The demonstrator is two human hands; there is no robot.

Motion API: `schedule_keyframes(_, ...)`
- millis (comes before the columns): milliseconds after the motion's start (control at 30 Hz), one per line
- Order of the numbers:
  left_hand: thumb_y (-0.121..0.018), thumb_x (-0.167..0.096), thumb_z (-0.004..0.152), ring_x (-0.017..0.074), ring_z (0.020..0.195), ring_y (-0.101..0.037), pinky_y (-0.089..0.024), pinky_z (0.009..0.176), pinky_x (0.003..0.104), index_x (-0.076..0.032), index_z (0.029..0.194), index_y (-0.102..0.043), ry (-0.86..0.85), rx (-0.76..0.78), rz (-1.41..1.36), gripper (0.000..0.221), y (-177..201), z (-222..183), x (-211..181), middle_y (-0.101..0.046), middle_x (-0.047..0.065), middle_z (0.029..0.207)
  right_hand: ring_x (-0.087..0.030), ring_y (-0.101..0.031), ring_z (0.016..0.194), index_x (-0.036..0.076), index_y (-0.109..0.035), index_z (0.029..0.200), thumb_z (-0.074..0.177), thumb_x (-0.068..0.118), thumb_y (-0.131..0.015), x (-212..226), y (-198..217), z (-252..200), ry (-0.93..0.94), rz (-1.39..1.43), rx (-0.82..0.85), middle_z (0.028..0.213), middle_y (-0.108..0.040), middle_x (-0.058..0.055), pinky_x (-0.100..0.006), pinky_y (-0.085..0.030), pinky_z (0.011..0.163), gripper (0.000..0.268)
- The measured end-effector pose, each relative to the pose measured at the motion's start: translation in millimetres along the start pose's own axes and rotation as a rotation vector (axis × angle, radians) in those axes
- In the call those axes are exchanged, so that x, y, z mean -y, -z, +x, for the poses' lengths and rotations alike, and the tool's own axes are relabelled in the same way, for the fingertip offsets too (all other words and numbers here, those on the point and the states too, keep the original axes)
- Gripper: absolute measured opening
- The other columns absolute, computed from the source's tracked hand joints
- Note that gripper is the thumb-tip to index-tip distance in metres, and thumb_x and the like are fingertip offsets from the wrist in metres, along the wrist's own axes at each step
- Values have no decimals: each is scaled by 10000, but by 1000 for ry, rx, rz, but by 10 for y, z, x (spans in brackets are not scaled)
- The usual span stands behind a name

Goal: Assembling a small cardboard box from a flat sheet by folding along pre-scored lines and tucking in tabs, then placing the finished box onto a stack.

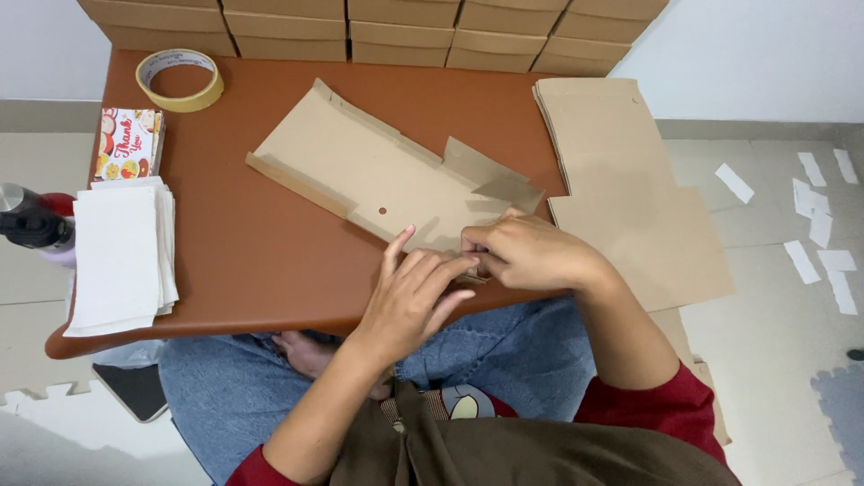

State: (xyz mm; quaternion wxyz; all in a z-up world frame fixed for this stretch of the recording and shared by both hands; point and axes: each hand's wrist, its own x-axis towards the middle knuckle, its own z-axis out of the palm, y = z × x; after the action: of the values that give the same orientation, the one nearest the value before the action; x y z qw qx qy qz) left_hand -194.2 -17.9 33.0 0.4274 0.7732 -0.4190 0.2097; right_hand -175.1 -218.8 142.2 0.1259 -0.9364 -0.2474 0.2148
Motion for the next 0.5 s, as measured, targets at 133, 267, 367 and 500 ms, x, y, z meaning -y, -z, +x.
schedule_keyframes(133, -616, -95, 978, 205, 1016, -635, -255, 1174, 588, -136, 1057, -703, -29, -12, 27, 124, -48, -20, 76, -646, 23, 998, -293, -713, 924, 127, -701, 908, 898, 143, -590, 43, -70, -7, 3, -80, -77, 867, -764, -85, -426, -448, 869, 112)
schedule_keyframes(267, -601, -66, 973, 185, 1032, -644, -219, 1169, 626, -179, 922, -716, -51, -28, 24, 169, 50, 29, 40, -648, 0, 936, -309, -539, 1192, 178, -779, 1011, 847, -12, -612, 4, 64, -103, 23, -289, -384, 1208, -638, -89, -445, -400, 962, 302)
schedule_keyframes(367, -605, -56, 958, 188, 1065, -640, -202, 1164, 652, -176, 886, -695, -74, 4, 42, 166, 235, 32, 10, -653, -7, 944, -357, -524, 1290, 151, -760, 1049, 834, -111, -589, -211, 142, -145, -47, -301, -438, 1370, -565, -128, -490, -423, 1023, 380)
schedule_keyframes(500, -628, -32, 905, 211, 1165, -610, -201, 1167, 662, -179, 861, -690, -16, 84, 102, 165, 482, -106, 118, -676, -4, 1053, -391, -662, 1116, 47, -749, 1034, 889, -138, -511, -233, 177, -276, -80, -125, -376, 1150, -679, -177, -485, -476, 983, 335)
